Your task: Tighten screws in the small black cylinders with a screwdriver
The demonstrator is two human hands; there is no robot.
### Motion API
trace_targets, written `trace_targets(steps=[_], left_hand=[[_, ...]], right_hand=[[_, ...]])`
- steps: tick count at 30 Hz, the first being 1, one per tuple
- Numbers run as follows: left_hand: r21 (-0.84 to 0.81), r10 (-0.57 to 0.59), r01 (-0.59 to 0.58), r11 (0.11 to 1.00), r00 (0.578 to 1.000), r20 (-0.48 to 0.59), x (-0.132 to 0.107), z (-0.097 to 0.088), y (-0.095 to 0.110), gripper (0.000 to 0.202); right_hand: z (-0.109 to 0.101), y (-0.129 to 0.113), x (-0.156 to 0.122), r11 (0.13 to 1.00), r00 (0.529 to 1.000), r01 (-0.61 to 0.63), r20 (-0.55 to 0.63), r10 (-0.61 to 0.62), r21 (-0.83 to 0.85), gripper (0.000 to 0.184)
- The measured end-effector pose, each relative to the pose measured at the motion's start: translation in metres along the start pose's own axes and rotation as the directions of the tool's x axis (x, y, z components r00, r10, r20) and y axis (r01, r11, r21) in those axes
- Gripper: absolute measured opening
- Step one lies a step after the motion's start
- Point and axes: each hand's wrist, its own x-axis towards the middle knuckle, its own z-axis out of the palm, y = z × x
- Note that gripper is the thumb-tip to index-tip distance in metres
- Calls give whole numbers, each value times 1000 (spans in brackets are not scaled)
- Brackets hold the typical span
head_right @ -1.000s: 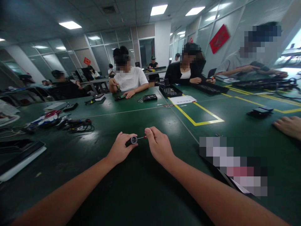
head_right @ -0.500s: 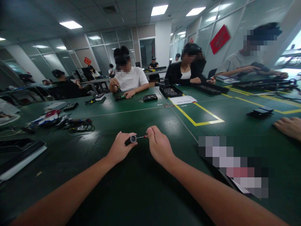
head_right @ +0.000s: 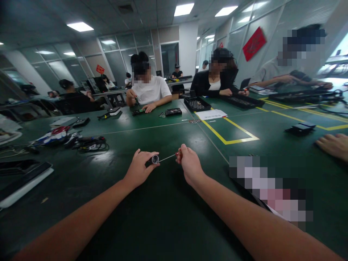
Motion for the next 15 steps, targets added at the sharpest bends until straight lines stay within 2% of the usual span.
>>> trace_targets(steps=[2,5,12,15], left_hand=[[5,-30,30,1000,1000,7,1,1,-2,34],[7,-46,46,999,999,-1,1,3,-4,34],[-6,-20,19,1000,1000,-14,-1,3,-4,34],[-14,-9,9,1000,1000,-10,-2,2,-5,34]], right_hand=[[0,3,0,997,997,59,-50,-62,-50,36],[1,2,-4,977,987,149,-33,-156,-151,34],[3,-10,-17,888,958,286,106,-266,-359,32],[3,-14,-23,867,935,350,195,-297,-355,28]])
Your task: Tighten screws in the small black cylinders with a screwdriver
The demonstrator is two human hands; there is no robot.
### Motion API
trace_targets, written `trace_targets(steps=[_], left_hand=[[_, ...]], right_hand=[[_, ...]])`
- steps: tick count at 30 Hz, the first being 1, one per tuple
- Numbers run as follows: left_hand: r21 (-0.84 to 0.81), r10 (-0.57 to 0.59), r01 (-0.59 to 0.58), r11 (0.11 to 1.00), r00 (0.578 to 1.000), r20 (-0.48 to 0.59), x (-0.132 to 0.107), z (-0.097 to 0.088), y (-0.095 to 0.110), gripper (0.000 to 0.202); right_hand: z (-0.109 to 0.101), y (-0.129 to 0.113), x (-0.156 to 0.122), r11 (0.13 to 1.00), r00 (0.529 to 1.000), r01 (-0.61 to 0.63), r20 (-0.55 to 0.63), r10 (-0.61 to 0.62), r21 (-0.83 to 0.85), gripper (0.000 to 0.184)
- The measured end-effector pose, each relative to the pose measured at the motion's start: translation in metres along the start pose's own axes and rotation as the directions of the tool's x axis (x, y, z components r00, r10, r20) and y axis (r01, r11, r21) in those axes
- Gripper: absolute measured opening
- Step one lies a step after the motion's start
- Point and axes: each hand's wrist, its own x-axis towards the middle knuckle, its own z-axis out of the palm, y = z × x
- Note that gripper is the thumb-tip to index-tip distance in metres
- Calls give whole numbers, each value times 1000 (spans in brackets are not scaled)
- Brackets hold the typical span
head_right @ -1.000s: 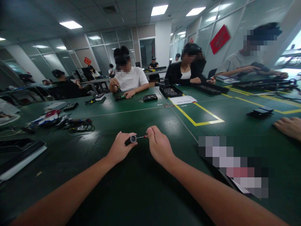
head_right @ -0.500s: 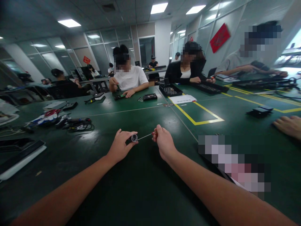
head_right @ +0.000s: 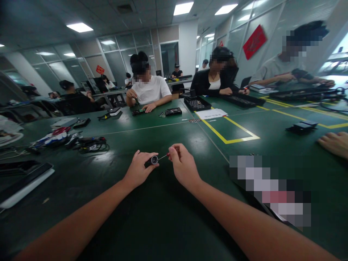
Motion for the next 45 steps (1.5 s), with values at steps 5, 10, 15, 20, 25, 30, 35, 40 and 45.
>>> trace_targets(steps=[5,10,15,20,25,30,35,40,45], left_hand=[[-2,-29,29,1000,1000,-9,0,0,-3,35],[-1,-37,37,999,999,-19,1,-1,-4,35],[6,-25,25,1000,1000,-14,1,-1,-3,34],[-2,-35,35,999,999,-17,1,-2,-3,34],[-13,-26,26,1000,999,-18,0,1,-4,36],[-23,-40,40,999,999,-5,1,0,-4,36],[-31,-55,55,998,998,-5,1,-2,-3,34],[-17,-16,17,1000,999,33,0,0,-1,35],[-11,-31,31,999,999,11,0,1,-2,35]], right_hand=[[-1,-1,-1,999,993,22,117,-28,46,25],[-1,0,-1,999,995,33,96,-31,-13,23],[-1,-2,-3,981,989,141,60,-134,-135,16],[-1,2,0,996,997,60,53,-56,-72,22],[-2,1,-1,998,998,56,36,-55,-21,25],[-1,1,-2,999,996,46,79,-45,-11,22],[-4,-1,-2,999,986,49,162,-44,-22,16],[-5,-4,-3,988,995,77,70,-68,-133,35],[-3,-3,-5,990,998,56,45,-51,-127,23]])
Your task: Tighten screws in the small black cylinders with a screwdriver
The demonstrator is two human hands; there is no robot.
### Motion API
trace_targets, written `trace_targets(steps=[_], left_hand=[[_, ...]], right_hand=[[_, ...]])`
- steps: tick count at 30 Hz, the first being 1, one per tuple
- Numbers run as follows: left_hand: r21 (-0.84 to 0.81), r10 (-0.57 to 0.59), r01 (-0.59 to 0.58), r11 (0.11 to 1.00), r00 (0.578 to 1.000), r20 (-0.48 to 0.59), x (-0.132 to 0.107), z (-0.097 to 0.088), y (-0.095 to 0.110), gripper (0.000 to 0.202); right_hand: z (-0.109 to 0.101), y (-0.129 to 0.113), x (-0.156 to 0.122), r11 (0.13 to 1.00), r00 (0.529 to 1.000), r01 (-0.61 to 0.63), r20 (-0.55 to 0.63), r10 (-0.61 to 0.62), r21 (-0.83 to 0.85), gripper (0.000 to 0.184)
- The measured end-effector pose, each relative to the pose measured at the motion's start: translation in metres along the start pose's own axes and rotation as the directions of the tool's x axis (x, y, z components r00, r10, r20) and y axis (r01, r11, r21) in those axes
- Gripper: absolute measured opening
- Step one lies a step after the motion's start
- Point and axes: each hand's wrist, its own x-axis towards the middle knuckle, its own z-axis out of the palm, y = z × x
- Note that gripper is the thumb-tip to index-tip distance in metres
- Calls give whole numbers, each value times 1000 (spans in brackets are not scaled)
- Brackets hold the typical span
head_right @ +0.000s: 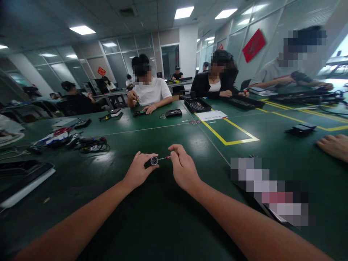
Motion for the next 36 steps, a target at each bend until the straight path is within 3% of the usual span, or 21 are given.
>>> trace_targets(steps=[8,13,17,20,24,36], left_hand=[[-13,-7,7,1000,1000,-3,-1,-1,-1,35],[2,-5,5,1000,1000,-4,-1,0,0,37],[49,58,-59,997,998,16,0,-2,3,36],[75,69,-69,995,998,8,2,-3,2,34],[58,9,-10,998,1000,14,3,-2,-1,35],[47,9,-10,999,1000,21,2,-3,1,36]], right_hand=[[1,-5,0,998,1000,-11,12,12,-68,26],[6,3,5,987,997,-47,-51,55,152,19],[8,13,12,887,967,-210,-43,249,410,29],[8,17,14,834,930,-262,-103,352,485,28],[9,17,13,888,947,-223,-125,295,403,27],[8,8,9,949,987,-131,-52,152,286,29]])
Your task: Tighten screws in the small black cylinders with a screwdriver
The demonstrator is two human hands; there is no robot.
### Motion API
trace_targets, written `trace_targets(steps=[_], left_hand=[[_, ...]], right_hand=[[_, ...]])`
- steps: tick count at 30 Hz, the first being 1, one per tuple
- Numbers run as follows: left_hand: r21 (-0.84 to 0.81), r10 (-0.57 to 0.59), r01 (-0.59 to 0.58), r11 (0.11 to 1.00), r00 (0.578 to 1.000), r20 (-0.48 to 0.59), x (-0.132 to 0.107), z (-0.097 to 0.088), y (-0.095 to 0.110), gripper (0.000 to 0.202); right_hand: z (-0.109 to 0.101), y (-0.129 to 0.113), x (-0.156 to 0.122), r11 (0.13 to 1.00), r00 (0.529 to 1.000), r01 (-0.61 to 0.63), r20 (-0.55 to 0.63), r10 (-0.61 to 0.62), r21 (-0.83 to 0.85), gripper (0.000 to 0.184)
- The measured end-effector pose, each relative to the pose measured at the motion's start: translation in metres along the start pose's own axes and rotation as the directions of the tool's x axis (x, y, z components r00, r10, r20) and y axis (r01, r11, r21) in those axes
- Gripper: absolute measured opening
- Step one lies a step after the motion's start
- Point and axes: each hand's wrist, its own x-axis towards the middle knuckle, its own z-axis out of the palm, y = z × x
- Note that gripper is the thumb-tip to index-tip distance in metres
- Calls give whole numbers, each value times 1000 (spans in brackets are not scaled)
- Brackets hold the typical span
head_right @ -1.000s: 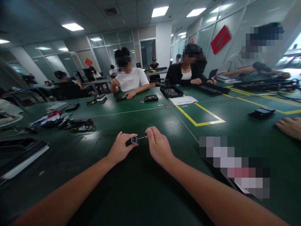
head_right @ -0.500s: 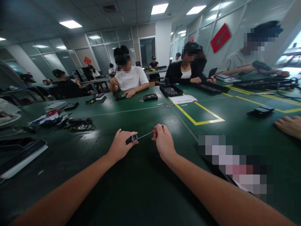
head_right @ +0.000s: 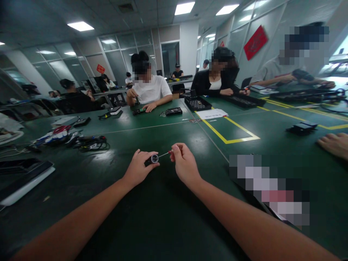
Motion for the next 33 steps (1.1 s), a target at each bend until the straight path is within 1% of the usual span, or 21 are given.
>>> trace_targets(steps=[4,8,11,14,17,20,22,26,29,33], left_hand=[[-6,-10,10,1000,1000,6,0,1,-2,37],[-24,-8,8,1000,1000,5,0,0,0,38],[-30,-4,4,1000,1000,13,0,-1,0,38],[-29,-14,14,999,1000,12,-1,0,-1,37],[-31,-22,22,999,1000,1,-1,0,-3,37],[-34,-32,32,999,999,-2,-1,1,-3,37],[-29,-35,35,999,999,-3,-1,1,-2,37],[-16,-17,17,1000,1000,9,-1,2,0,37],[-25,-15,15,1000,1000,17,-1,2,0,38],[-39,-32,32,999,999,-11,-2,1,-2,36]], right_hand=[[-2,0,-2,999,999,27,29,-26,-24,28],[-2,-2,-4,996,999,52,4,-52,-78,28],[-2,-4,-3,996,999,41,-4,-41,-81,27],[-4,-6,-2,996,996,40,82,-34,-74,26],[-6,-7,-3,996,983,55,180,-42,-67,19],[-6,-8,-6,994,975,91,208,-76,-66,14],[-5,-8,-9,988,975,118,200,-96,-97,16],[-4,-10,-9,955,986,156,100,-134,-254,36],[-5,-11,-8,926,987,159,90,-136,-342,35],[-6,-8,-7,920,985,156,131,-115,-360,33]])
